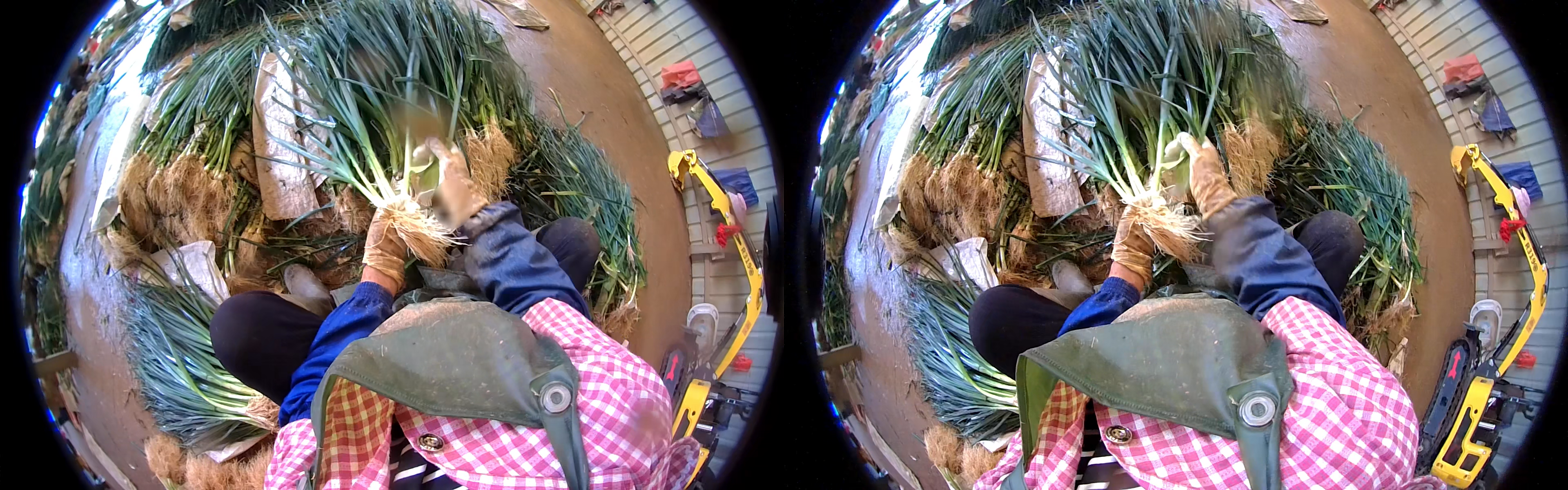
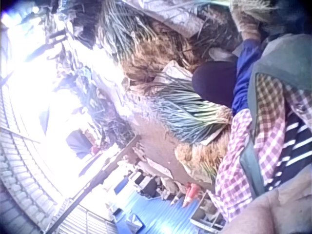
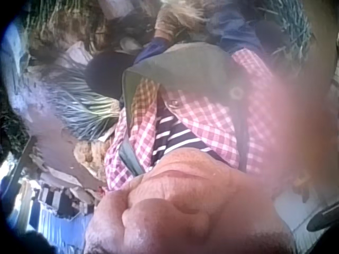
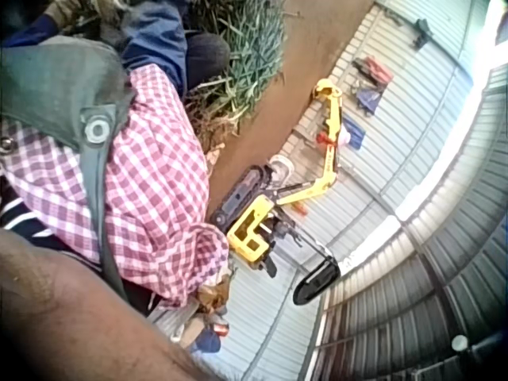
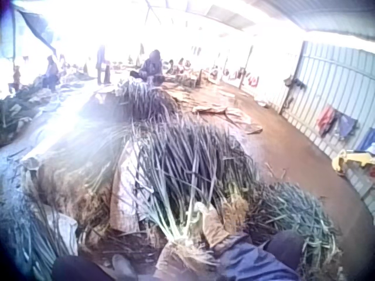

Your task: The person processes green onions by stripping off dirty outer layers and removing roots by hand while wearing gloves.

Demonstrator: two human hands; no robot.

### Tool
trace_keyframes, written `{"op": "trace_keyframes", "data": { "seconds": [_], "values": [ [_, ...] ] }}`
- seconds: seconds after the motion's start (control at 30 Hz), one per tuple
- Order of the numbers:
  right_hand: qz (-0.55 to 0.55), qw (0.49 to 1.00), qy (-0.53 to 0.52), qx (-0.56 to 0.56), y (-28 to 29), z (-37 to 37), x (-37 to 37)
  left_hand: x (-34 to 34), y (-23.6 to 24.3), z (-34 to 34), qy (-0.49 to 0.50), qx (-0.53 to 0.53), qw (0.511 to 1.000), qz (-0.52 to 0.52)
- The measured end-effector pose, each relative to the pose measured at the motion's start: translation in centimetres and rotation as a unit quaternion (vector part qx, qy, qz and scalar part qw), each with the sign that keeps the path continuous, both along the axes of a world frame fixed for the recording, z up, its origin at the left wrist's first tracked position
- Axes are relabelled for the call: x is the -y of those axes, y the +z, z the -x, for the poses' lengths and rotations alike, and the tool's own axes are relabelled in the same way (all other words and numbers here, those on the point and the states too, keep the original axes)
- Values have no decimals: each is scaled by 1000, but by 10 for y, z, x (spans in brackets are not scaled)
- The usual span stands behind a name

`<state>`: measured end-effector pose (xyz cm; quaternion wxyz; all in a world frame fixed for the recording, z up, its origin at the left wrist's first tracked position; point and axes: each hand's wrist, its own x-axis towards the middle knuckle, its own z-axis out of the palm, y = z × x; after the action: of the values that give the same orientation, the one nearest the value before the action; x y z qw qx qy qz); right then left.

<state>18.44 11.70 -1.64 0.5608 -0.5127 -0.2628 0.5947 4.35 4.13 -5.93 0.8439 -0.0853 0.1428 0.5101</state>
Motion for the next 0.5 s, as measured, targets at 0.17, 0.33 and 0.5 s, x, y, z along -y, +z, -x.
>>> {"op": "trace_keyframes", "data": {
  "seconds": [0.17, 0.33, 0.5],
  "values": [
    [-4, 989, 76, -130, 13, -13, 56, 0, -6, -2, -17, -11, 1000, 18],
    [7, 986, 132, -104, 43, 7, 89, -10, -4, -8, -147, -28, 988, -25],
    [50, 979, 144, -137, 115, -36, 117, -16, -27, 4, -80, -82, 993, -9]
  ]
}}
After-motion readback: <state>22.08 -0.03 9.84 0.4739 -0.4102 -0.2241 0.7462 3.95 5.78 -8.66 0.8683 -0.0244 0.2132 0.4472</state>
